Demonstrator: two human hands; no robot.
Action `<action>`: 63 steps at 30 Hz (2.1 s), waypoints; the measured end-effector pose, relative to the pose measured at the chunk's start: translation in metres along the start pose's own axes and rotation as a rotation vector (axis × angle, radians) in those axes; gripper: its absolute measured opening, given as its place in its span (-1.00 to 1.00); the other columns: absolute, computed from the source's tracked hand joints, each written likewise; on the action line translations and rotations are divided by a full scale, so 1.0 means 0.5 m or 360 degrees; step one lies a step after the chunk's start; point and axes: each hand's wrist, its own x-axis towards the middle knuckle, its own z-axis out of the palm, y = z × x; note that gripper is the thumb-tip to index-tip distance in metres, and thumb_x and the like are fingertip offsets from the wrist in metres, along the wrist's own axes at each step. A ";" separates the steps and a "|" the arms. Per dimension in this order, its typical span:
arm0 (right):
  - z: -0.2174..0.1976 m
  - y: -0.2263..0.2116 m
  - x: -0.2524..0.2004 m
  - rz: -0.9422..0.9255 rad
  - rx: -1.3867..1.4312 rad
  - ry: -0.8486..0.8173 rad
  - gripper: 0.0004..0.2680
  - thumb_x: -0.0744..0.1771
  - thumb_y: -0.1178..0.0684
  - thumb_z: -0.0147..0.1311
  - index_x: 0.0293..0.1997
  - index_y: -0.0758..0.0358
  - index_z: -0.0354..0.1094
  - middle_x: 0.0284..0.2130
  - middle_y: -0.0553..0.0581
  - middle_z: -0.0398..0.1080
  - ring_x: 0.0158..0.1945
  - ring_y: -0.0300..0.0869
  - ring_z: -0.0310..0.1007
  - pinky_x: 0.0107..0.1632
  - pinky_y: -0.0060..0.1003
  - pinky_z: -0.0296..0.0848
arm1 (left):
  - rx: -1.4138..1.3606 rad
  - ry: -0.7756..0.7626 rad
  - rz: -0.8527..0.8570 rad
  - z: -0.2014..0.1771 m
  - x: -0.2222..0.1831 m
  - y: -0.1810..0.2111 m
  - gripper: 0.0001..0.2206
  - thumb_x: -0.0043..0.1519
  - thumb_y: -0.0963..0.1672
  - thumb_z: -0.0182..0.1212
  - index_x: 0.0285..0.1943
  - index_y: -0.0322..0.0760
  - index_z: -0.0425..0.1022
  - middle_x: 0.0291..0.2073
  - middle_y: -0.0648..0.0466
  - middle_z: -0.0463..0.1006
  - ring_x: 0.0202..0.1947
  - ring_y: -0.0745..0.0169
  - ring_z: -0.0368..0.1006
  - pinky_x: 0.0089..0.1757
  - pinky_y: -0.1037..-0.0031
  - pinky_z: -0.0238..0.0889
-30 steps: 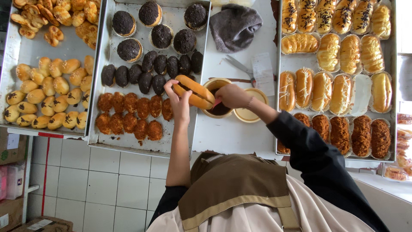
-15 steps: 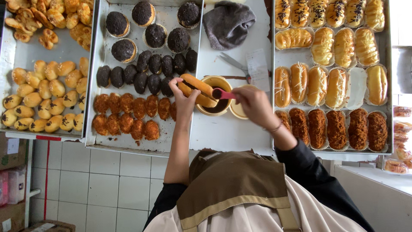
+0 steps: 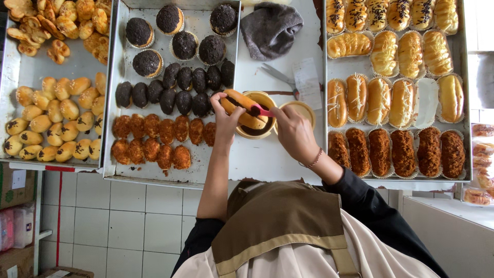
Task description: The person prepares bread rolls by filling one with cream from a plastic bag, dipping several rolls into a container of shredded cheese, and applying a dark sauce to a roll using a small spoon.
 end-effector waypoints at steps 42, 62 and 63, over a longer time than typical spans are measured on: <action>0.043 0.056 0.019 0.0126 0.0446 0.0510 -0.81 0.39 0.29 -0.02 0.13 0.24 0.32 -0.17 0.07 0.46 -0.15 -0.20 0.49 -0.13 -0.28 0.56 | -0.0108 -0.0118 -0.0140 0.031 -0.017 0.020 -0.13 0.01 -0.19 0.33 0.48 -0.02 -0.16 0.21 -0.20 0.23 0.20 -0.13 0.36 0.03 0.07 0.54; -0.211 0.227 -0.190 0.0833 0.0033 0.0314 -0.49 0.19 -0.09 0.43 0.08 0.41 0.24 -0.16 0.32 0.45 -0.19 0.16 0.53 -0.20 -0.06 0.51 | -0.0343 -0.1000 0.0131 0.455 -0.068 -0.146 -0.03 0.15 -0.24 0.43 0.57 -0.12 -0.35 0.36 -0.15 0.21 0.30 -0.01 0.31 0.20 0.24 0.36; -0.224 0.265 -0.218 0.0837 -0.0027 0.0519 -0.52 0.17 -0.04 0.42 0.05 0.40 0.26 -0.20 0.31 0.47 -0.23 0.12 0.55 -0.22 -0.10 0.53 | -0.0393 -0.1052 0.0028 0.502 -0.069 -0.159 -0.04 0.16 -0.20 0.40 0.57 -0.06 -0.38 0.33 -0.12 0.19 0.25 0.01 0.33 0.11 0.26 0.43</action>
